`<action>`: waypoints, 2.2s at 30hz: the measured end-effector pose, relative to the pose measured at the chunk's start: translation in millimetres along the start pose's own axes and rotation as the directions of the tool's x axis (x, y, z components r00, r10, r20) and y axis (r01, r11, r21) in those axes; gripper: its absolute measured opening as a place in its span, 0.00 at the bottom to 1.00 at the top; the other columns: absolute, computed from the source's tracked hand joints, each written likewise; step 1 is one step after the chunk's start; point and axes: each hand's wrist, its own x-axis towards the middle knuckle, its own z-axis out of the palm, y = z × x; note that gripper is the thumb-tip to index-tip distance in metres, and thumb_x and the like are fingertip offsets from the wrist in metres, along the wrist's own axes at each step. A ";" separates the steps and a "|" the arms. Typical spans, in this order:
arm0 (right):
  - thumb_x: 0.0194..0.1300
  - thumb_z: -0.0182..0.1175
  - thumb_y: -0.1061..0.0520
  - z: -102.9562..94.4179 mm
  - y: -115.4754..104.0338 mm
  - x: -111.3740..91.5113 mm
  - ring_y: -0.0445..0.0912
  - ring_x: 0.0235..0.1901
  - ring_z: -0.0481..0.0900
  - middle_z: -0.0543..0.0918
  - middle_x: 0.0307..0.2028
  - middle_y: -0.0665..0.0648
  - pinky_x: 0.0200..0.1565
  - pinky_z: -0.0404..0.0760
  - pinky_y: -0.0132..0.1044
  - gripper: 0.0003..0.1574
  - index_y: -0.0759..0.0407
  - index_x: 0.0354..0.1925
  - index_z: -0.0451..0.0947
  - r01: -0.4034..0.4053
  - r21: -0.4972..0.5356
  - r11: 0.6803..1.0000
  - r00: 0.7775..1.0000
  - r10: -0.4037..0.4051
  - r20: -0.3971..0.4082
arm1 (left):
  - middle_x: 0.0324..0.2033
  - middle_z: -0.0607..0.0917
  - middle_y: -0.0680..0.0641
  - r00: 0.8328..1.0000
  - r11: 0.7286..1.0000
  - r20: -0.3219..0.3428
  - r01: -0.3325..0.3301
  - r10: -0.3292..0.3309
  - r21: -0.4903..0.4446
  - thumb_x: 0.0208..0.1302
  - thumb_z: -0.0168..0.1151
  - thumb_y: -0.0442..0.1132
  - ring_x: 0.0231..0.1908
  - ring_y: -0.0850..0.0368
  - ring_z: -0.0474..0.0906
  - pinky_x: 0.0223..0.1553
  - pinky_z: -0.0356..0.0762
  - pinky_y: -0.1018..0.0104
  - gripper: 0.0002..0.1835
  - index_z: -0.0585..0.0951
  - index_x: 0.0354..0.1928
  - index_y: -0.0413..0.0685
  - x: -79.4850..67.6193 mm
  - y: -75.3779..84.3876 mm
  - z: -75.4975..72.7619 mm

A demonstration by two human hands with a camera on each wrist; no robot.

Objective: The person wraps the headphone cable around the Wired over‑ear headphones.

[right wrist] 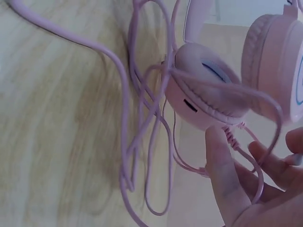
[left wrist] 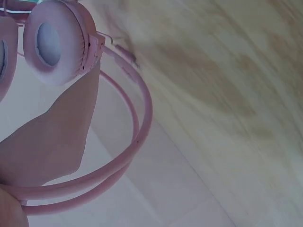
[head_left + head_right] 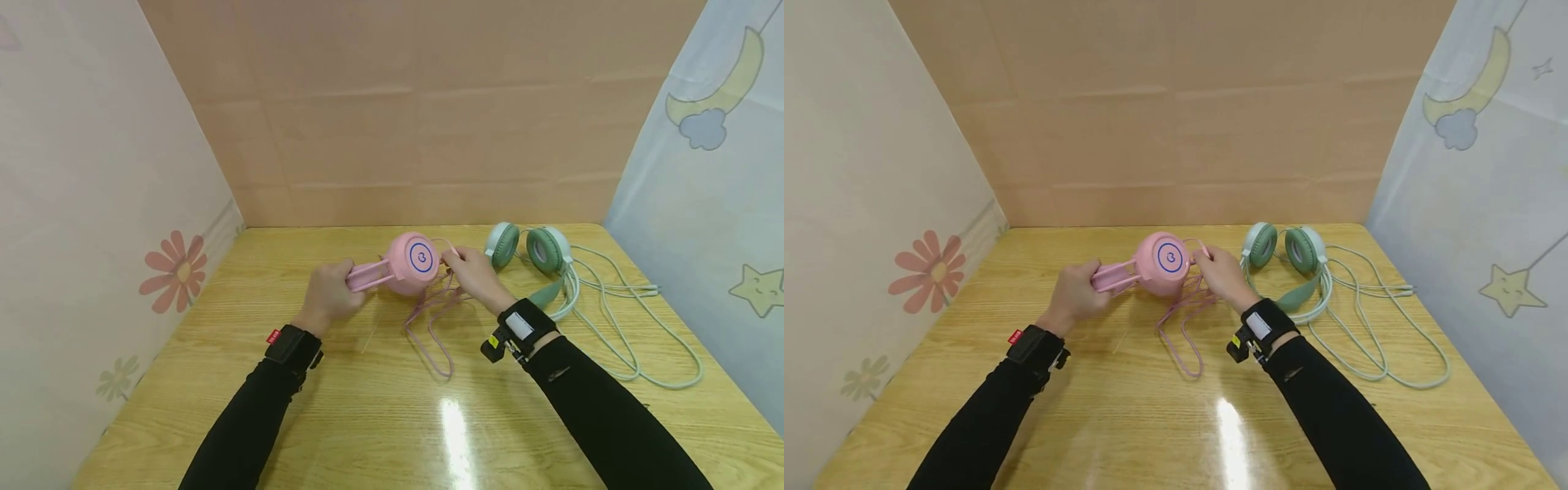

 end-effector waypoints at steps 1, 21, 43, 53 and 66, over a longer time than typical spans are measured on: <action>0.79 0.45 0.44 -1.5 -1.5 -0.4 0.58 0.43 0.78 0.79 0.48 0.65 0.38 0.86 0.54 0.28 0.66 0.53 0.76 0.009 -0.009 1.000 1.000 -0.009 -0.012 | 0.13 0.71 0.50 1.000 1.000 -0.009 0.002 -0.002 -0.007 0.42 0.72 0.38 0.13 0.59 0.63 0.14 0.64 0.64 0.16 0.71 0.21 0.44 0.9 -0.3 -0.8; 0.74 0.55 0.50 -28.5 6.3 -5.0 0.61 0.55 0.77 0.79 0.53 0.68 0.53 0.76 0.55 0.25 0.66 0.61 0.73 0.104 -0.247 0.963 0.986 -0.133 -0.103 | 0.13 0.75 0.46 0.993 0.981 -0.087 0.063 -0.081 -0.185 0.44 0.61 0.33 0.13 0.58 0.66 0.14 0.65 0.62 0.06 0.75 0.21 0.38 12.8 2.6 -22.8; 0.71 0.49 0.65 -37.3 26.3 -8.0 0.59 0.50 0.78 0.81 0.51 0.69 0.50 0.75 0.48 0.23 0.71 0.61 0.75 0.046 -0.246 0.968 0.986 -0.084 -0.146 | 0.13 0.65 0.52 0.952 0.955 -0.239 0.121 -0.188 -0.270 0.43 0.58 0.31 0.13 0.62 0.58 0.14 0.55 0.68 0.04 0.72 0.19 0.40 22.9 -0.1 -42.4; 0.72 0.52 0.60 -34.1 42.1 -6.2 0.54 0.38 0.76 0.80 0.43 0.65 0.39 0.73 0.43 0.20 0.67 0.57 0.77 0.038 -0.267 0.963 0.997 -0.056 -0.060 | 0.12 0.66 0.53 0.936 0.943 -0.262 0.156 -0.237 -0.295 0.42 0.58 0.31 0.12 0.59 0.59 0.14 0.55 0.68 0.05 0.72 0.17 0.40 30.9 3.1 -49.5; 0.69 0.53 0.62 -25.2 18.3 -7.6 0.64 0.67 0.67 0.75 0.64 0.68 0.69 0.57 0.59 0.27 0.68 0.64 0.72 0.067 0.146 0.987 0.990 -0.084 0.110 | 0.13 0.64 0.53 0.920 0.930 -0.285 0.172 -0.270 -0.324 0.43 0.56 0.32 0.13 0.60 0.58 0.15 0.54 0.68 0.05 0.71 0.18 0.41 38.5 8.2 -46.5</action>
